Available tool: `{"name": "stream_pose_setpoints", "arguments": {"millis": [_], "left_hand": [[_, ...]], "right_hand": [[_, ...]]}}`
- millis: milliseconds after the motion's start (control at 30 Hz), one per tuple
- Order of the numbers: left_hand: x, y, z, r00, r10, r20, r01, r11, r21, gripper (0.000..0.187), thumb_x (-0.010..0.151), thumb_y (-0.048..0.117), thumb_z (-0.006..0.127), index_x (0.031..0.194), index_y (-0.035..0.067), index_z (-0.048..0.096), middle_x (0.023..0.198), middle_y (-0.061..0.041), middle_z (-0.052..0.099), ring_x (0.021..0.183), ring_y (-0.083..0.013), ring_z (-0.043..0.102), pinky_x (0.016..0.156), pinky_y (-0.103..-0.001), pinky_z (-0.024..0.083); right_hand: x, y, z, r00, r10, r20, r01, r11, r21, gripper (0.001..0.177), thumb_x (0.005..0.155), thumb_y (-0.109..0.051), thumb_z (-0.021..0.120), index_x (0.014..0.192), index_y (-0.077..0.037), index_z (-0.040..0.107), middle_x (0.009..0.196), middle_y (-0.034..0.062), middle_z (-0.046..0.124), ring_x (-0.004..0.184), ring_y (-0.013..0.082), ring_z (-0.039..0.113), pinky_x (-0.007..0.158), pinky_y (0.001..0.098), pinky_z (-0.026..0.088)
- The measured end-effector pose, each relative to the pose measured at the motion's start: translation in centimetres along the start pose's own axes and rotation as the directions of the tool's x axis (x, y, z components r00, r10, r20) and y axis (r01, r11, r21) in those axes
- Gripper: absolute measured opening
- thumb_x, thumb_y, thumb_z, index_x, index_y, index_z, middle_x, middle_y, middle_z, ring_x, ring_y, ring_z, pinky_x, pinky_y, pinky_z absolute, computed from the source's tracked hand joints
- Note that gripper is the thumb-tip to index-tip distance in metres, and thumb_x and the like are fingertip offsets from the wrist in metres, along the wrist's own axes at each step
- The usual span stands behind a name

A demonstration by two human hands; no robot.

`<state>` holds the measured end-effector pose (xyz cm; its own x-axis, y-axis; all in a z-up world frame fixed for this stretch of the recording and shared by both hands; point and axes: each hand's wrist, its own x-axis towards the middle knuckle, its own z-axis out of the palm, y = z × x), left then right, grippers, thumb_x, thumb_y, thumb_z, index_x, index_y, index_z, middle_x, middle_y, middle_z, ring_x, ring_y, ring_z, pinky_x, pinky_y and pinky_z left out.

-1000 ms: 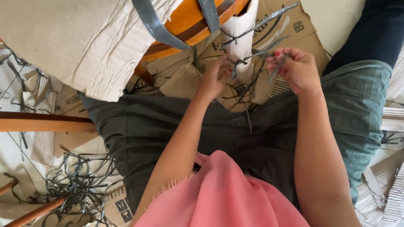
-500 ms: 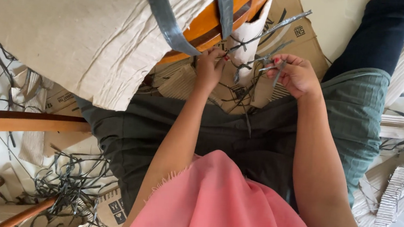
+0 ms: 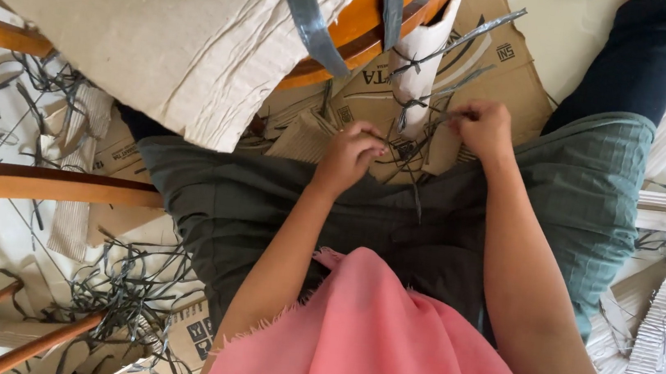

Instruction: Wrapping a chair leg with cardboard and securing it with plastic ties using scissors.

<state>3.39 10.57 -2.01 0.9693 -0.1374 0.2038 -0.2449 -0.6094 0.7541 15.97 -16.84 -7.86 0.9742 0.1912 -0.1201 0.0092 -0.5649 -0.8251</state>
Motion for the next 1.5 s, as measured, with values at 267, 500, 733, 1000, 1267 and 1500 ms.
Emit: {"name": "stream_pose_setpoints", "arguments": {"millis": [267,500,733,1000,1267,1500], "left_hand": [[2.2,4.6,2.2,0.984,0.176,0.022,-0.175,0.984,-0.041,0.01,0.1,0.014,0.063,0.099,0.01,0.073,0.114,-0.006,0.074,0.106,-0.0322,0.07,0.095,-0.045,0.053],[3.1,7.3,2.2,0.998,-0.021,-0.055,0.006,0.965,-0.261,0.032,0.1,-0.007,0.057,0.121,0.009,0.075,0.115,-0.014,0.075,0.108,-0.0367,0.071,0.095,-0.046,0.057],[2.8,5.0,4.6,0.989,0.085,-0.123,-0.106,0.978,-0.181,0.037,0.098,-0.005,0.06,0.122,0.018,0.076,0.114,-0.006,0.078,0.102,-0.033,0.073,0.096,-0.046,0.055],[1.9,3.3,6.9,0.973,-0.07,-0.219,0.032,0.985,-0.172,0.021,0.1,0.005,0.061,0.119,0.012,0.067,0.098,-0.013,0.077,0.095,-0.0319,0.075,0.088,-0.044,0.057],[1.4,4.8,6.4,0.916,-0.152,-0.37,0.077,0.975,-0.208,0.013,0.101,0.01,0.066,0.112,0.008,0.072,0.096,-0.01,0.077,0.093,-0.0309,0.075,0.08,-0.04,0.063],[0.5,5.9,5.7,0.933,-0.087,-0.35,0.061,0.994,-0.086,0.02,0.097,0.007,0.071,0.112,0.019,0.077,0.093,-0.002,0.079,0.09,-0.0234,0.075,0.086,-0.039,0.061]], "right_hand": [[-4.4,-3.9,-0.5,0.964,-0.222,0.145,0.257,0.915,-0.309,0.007,0.084,-0.012,0.072,0.083,-0.016,0.078,0.076,0.0065,0.075,0.078,0.0368,0.073,0.074,0.0469,0.059],[-6.3,-3.6,-0.8,0.925,-0.31,0.221,0.38,0.786,-0.487,0.011,0.083,-0.021,0.069,0.074,-0.014,0.068,0.064,0.0139,0.067,0.067,0.0433,0.068,0.063,0.0532,0.055],[-8.2,-10.5,-2.5,0.892,-0.359,0.276,0.429,0.865,-0.262,0.007,0.09,-0.011,0.068,0.087,-0.012,0.074,0.069,0.0129,0.072,0.066,0.0423,0.069,0.061,0.0524,0.057],[-7.8,-12.9,-4.0,0.916,-0.391,0.089,0.398,0.913,-0.093,0.014,0.102,0.001,0.066,0.116,-0.002,0.064,0.092,0.0207,0.065,0.083,0.0467,0.07,0.067,0.0549,0.059],[-6.5,-7.7,-0.3,0.972,-0.22,0.088,0.216,0.975,0.051,0.007,0.096,0.0,0.074,0.096,-0.006,0.077,0.07,0.0094,0.071,0.067,0.0285,0.072,0.061,0.0386,0.058],[-5.7,-4.9,4.2,0.996,-0.051,-0.077,0.062,0.988,0.145,0.016,0.085,-0.003,0.079,0.097,-0.013,0.082,0.082,0.0123,0.075,0.077,0.0293,0.073,0.063,0.0408,0.059]]}}
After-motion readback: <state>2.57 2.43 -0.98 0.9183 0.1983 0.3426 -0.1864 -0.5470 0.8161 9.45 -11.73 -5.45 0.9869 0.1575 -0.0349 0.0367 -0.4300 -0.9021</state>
